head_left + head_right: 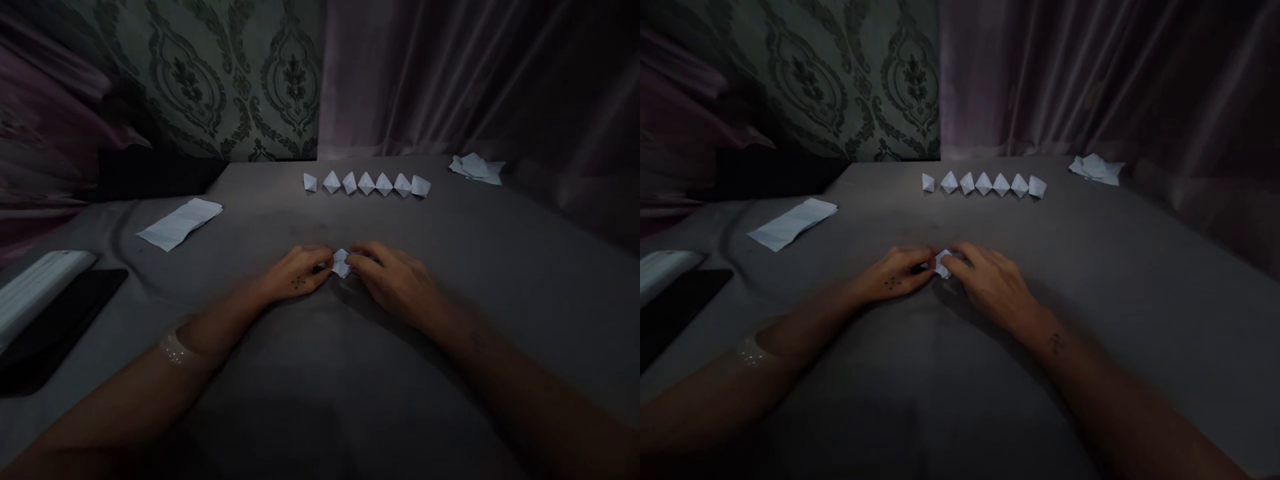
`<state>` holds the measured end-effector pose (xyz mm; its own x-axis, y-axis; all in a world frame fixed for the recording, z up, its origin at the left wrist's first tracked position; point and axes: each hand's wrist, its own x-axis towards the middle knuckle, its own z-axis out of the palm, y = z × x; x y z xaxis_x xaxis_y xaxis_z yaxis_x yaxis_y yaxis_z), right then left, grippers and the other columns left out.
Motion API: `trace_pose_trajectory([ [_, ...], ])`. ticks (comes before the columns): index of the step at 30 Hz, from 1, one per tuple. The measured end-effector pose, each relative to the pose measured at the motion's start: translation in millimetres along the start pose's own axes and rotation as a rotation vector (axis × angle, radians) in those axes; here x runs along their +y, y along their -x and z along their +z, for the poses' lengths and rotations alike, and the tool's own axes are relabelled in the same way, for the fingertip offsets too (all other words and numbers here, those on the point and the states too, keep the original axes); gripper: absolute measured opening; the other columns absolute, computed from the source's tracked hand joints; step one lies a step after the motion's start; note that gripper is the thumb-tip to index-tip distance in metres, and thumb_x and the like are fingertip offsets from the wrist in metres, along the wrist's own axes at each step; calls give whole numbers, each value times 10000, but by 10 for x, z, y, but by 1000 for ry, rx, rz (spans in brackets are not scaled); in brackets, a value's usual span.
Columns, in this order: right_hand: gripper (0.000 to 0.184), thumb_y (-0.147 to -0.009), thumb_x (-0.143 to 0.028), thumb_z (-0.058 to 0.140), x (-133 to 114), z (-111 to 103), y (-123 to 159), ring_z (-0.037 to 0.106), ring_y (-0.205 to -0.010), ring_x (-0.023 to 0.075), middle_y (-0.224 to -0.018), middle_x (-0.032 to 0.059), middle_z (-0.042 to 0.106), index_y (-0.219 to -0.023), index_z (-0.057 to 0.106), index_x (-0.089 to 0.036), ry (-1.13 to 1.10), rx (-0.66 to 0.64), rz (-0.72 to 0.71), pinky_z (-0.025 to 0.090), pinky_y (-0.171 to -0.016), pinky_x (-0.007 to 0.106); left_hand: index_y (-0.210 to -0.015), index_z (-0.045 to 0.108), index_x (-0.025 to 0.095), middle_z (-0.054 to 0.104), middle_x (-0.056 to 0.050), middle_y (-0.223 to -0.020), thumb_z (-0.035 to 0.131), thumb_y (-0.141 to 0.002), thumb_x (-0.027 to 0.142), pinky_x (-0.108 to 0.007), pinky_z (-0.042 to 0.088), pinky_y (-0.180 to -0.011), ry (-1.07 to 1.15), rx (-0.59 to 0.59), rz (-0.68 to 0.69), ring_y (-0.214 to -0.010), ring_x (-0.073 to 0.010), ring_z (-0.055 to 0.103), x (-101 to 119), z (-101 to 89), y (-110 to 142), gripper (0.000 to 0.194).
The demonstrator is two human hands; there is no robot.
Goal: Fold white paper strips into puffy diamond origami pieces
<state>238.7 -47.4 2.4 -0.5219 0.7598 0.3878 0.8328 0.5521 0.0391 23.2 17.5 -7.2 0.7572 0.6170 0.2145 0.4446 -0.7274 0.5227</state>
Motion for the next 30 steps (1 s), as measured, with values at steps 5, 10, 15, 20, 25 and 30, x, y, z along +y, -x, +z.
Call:
trace_pose_trajectory([
  [5,237,-916,-120,473,45,-21,-1,642,-880,190,-1081,56,668,-1064,634,-210,70,-98,33,464,-701,297,-855,583,182,667,-31,-927,516,-854,160,-244,442,-700,7,3,-20,-786,-138,604,17,-19,-10,71],
  [10,368,-911,-98,474,23,-44,-7,635,-894,196,-1108,67,653,-1232,578,-244,85,-197,-9,451,-686,294,-878,603,193,678,-26,-946,544,-863,211,-247,460,-708,62,-6,-79,-843,-155,624,30,-25,-18,64],
  [15,309,-921,-119,464,21,-40,-11,627,-870,191,-1063,65,646,-1170,616,-221,28,-278,33,456,-657,287,-984,633,199,684,-33,-1003,582,-872,258,-260,479,-761,122,9,-72,-872,-155,633,8,-16,-25,136],
  [20,317,-928,-124,437,83,18,16,622,-979,200,-1134,66,635,-1169,616,-228,-170,-229,114,500,-753,308,-922,687,183,700,-45,-961,574,-891,281,-276,482,-819,201,47,-8,-884,-159,645,-79,5,-9,152],
  [25,261,-965,-212,417,178,104,27,638,-904,188,-1085,51,655,-1095,642,-238,-415,-90,153,510,-788,327,-823,709,171,726,-48,-956,655,-824,367,-278,507,-810,473,164,-188,-895,-175,662,-92,24,-14,203],
  [30,233,-961,-257,448,210,106,-11,634,-806,160,-948,51,667,-969,672,-196,-572,-10,177,494,-738,295,-768,700,144,736,-78,-971,748,-720,375,-277,529,-729,740,206,-330,-805,-159,665,9,14,-44,240],
])
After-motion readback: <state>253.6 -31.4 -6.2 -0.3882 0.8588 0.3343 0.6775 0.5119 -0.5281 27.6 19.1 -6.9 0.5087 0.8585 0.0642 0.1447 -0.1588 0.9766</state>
